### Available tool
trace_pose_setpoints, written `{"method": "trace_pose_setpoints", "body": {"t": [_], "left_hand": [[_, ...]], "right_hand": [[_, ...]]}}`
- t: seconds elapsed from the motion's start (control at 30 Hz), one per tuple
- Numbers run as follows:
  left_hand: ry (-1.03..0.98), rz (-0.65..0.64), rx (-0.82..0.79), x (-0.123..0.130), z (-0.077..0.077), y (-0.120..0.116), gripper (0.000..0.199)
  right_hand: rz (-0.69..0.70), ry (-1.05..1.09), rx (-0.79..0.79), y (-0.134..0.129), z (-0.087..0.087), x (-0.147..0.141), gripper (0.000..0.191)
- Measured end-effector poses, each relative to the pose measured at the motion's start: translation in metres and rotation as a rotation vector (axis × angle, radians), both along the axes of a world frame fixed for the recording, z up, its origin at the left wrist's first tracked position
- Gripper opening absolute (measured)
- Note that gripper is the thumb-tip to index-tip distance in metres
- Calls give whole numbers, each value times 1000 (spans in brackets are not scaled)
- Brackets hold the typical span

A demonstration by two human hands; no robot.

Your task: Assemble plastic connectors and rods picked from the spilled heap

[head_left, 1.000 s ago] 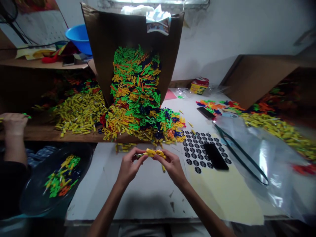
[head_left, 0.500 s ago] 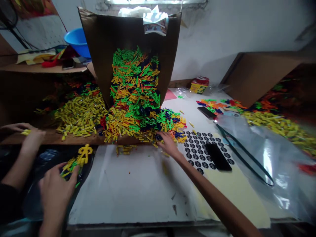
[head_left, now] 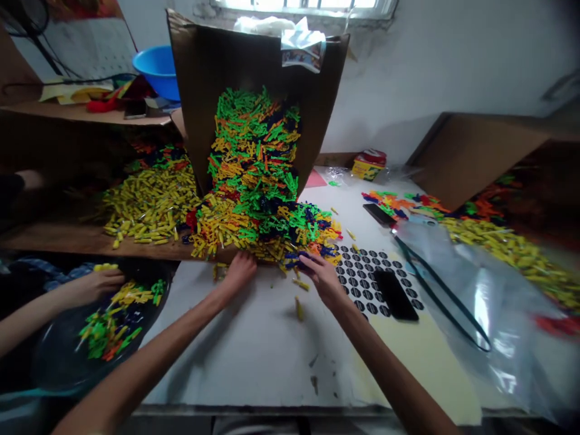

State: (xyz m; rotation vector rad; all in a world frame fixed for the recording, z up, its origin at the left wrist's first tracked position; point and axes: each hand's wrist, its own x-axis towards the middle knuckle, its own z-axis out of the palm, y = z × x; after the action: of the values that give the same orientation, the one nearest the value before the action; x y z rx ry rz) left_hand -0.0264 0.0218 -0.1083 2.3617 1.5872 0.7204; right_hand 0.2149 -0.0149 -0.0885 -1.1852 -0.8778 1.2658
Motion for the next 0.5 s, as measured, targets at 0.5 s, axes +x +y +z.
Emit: {"method": "trace_pose_setpoints", "body": {"t": [0.5], "left_hand": [[-873, 47, -255, 31, 72, -114, 26]], "right_hand": [[-9, 53, 102, -87, 36, -48, 22]]}}
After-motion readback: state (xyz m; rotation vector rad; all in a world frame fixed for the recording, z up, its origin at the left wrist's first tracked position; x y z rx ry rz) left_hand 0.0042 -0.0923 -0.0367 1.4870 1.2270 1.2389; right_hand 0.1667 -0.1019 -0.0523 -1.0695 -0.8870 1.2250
